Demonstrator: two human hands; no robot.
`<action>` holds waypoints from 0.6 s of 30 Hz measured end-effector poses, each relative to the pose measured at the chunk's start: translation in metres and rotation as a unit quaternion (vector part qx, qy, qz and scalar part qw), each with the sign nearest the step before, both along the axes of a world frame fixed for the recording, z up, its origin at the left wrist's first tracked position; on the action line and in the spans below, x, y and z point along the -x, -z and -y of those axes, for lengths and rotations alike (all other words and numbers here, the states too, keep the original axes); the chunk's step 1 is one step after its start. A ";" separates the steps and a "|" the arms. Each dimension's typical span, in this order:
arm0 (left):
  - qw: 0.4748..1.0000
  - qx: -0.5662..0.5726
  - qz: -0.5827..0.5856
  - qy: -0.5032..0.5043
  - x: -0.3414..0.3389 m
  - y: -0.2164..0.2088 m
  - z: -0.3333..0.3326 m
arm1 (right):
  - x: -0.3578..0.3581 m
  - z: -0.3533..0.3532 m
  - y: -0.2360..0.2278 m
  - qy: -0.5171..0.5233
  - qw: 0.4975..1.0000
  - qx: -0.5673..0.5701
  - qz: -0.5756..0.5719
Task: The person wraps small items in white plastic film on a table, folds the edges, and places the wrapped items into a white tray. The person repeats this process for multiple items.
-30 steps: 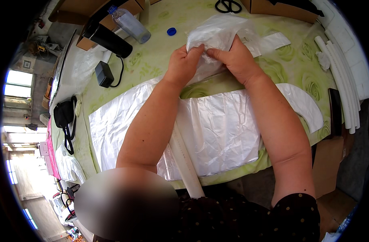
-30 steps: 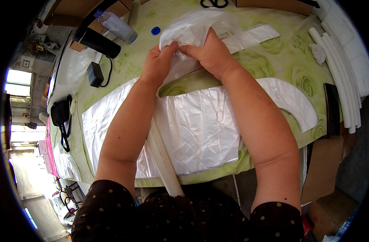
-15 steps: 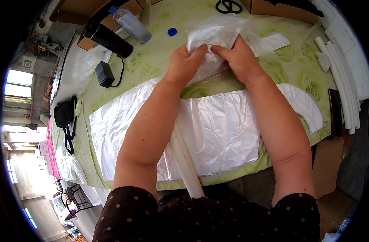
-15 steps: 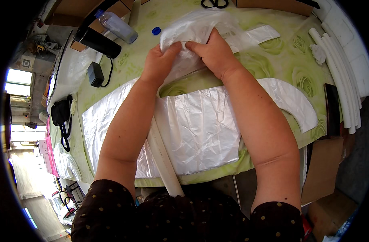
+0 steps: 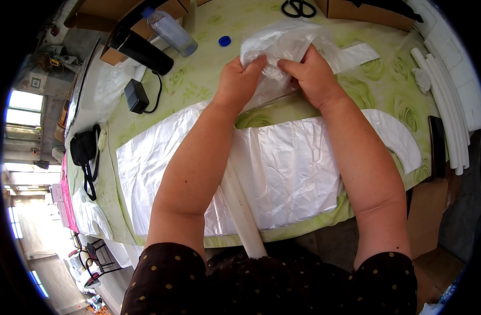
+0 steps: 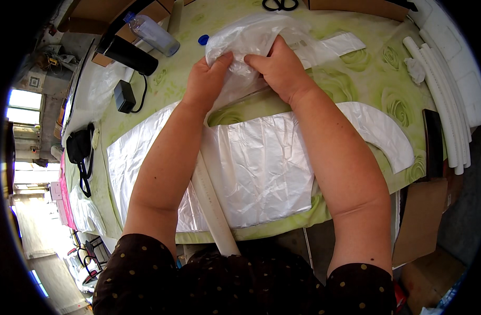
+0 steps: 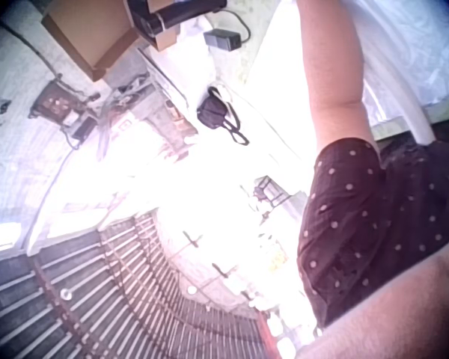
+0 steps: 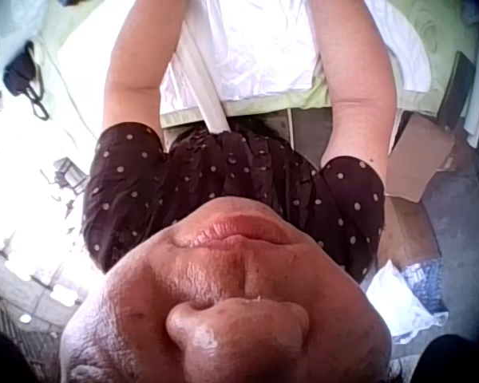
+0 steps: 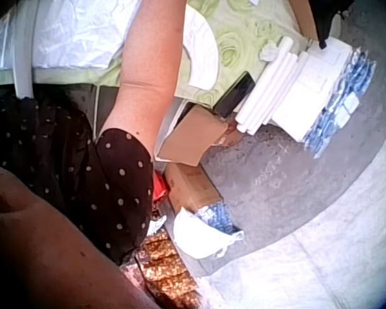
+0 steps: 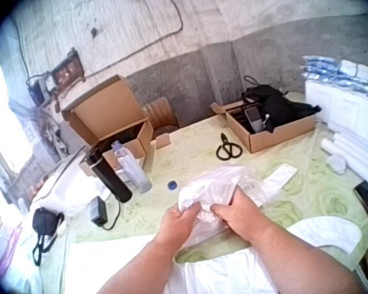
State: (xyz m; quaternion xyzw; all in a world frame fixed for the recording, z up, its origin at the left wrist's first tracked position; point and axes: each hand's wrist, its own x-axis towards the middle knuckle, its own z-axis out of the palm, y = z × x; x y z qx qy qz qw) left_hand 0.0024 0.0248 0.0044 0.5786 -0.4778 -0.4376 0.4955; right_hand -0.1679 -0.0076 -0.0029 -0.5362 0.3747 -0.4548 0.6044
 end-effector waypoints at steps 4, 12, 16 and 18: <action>0.998 -0.025 -0.043 -0.028 0.002 -0.004 -0.001 | 0.001 0.002 0.001 -0.007 1.000 0.003 0.028; 1.000 -0.008 -0.016 0.017 -0.001 0.002 -0.003 | -0.003 -0.002 0.002 -0.039 0.997 0.058 0.027; 0.998 0.022 0.016 0.050 -0.004 0.006 -0.004 | -0.006 0.007 0.018 -0.019 0.995 0.094 -0.020; 0.997 0.027 0.033 0.070 -0.008 0.011 -0.003 | -0.002 0.011 0.020 -0.001 1.000 0.006 0.014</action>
